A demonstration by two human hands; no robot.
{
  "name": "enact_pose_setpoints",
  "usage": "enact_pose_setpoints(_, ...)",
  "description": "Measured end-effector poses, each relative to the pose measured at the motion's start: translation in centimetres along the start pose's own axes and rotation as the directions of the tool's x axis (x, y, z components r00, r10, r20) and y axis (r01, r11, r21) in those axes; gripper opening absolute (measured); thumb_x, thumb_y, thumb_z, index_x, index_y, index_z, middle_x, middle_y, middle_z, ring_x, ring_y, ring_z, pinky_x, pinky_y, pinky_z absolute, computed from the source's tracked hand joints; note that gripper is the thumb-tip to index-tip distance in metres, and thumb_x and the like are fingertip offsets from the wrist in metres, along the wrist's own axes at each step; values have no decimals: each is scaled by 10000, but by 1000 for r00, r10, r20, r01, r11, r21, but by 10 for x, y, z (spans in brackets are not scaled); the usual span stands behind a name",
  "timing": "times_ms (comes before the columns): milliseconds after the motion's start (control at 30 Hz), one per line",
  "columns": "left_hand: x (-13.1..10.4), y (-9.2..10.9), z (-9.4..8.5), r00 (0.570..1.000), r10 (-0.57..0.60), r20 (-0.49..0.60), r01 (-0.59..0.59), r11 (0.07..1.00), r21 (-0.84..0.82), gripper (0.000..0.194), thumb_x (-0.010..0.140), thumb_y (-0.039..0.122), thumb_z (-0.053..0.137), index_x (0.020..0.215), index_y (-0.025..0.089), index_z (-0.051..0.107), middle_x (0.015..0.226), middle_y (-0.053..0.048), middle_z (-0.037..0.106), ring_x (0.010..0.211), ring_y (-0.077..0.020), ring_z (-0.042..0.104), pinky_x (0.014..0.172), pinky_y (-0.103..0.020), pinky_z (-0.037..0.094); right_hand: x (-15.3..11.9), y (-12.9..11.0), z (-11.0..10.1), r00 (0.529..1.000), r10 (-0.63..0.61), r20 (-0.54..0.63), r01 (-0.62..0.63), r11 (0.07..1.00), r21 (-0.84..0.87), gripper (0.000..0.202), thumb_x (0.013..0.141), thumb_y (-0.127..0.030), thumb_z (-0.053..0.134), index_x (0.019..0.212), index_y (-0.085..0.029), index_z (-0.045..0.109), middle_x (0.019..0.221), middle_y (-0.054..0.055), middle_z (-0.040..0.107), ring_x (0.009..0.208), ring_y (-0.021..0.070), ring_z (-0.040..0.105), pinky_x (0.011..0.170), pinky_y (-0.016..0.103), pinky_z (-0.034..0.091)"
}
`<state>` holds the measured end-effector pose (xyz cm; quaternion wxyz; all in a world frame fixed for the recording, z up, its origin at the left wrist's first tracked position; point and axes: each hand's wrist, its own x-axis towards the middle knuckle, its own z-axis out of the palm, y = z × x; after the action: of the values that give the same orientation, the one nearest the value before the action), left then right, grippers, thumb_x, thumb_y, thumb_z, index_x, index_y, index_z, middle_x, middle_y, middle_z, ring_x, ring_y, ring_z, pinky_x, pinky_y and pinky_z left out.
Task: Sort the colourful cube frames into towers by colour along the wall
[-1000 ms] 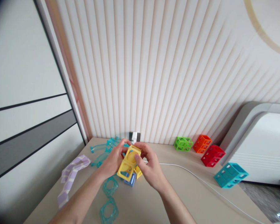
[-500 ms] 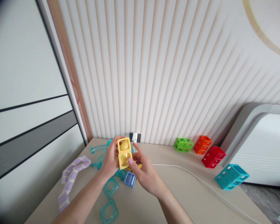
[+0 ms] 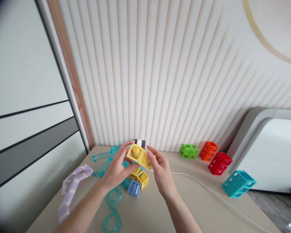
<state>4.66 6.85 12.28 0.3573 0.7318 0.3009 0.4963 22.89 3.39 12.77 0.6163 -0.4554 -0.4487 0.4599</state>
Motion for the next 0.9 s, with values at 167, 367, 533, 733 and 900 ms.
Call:
enact_pose_setpoints(167,0,1,-2,999,49,16,-51,986,159,229,836,263,807,1009,231,661,1386,-94,574,1291,-262,601,1082,-388,500,-5,-6,0,999,-37,0,37,998,43,650,767,-556,844,1294,-215,675,1112,101,777,971,266,733,861,384,587)
enact_pose_setpoints(367,1,11,-5,996,-35,88,20,985,169,235,827,355,817,1016,248,729,1104,-46,672,1050,-228,681,932,-316,536,-7,-3,-3,991,-123,56,125,991,-39,654,855,-540,771,1405,-237,589,1228,126,732,1035,274,720,906,442,601)
enact_pose_setpoints(533,1,8,-13,969,-183,167,182,983,21,340,822,499,790,942,196,691,942,-35,699,848,-200,680,745,-260,527,-3,3,-12,874,-484,34,463,810,-360,538,938,-377,715,1444,-300,550,1443,116,592,1305,294,573,1119,512,459)
enact_pose_setpoints(733,0,6,-18,952,-233,199,257,960,-107,466,859,618,699,968,165,683,868,-43,695,772,-197,651,657,-252,484,-3,-3,-15,562,-741,368,794,360,-489,745,934,-80,648,1546,-410,382,1279,72,693,1346,287,541,1086,543,495)
enact_pose_setpoints(900,0,13,-22,952,-219,212,241,967,-81,537,807,695,705,958,179,698,888,-44,707,818,-216,661,677,-258,501,-4,-6,-17,435,-652,622,891,209,-404,943,923,38,577,1616,-462,178,1311,48,703,1382,247,527,1093,539,503)
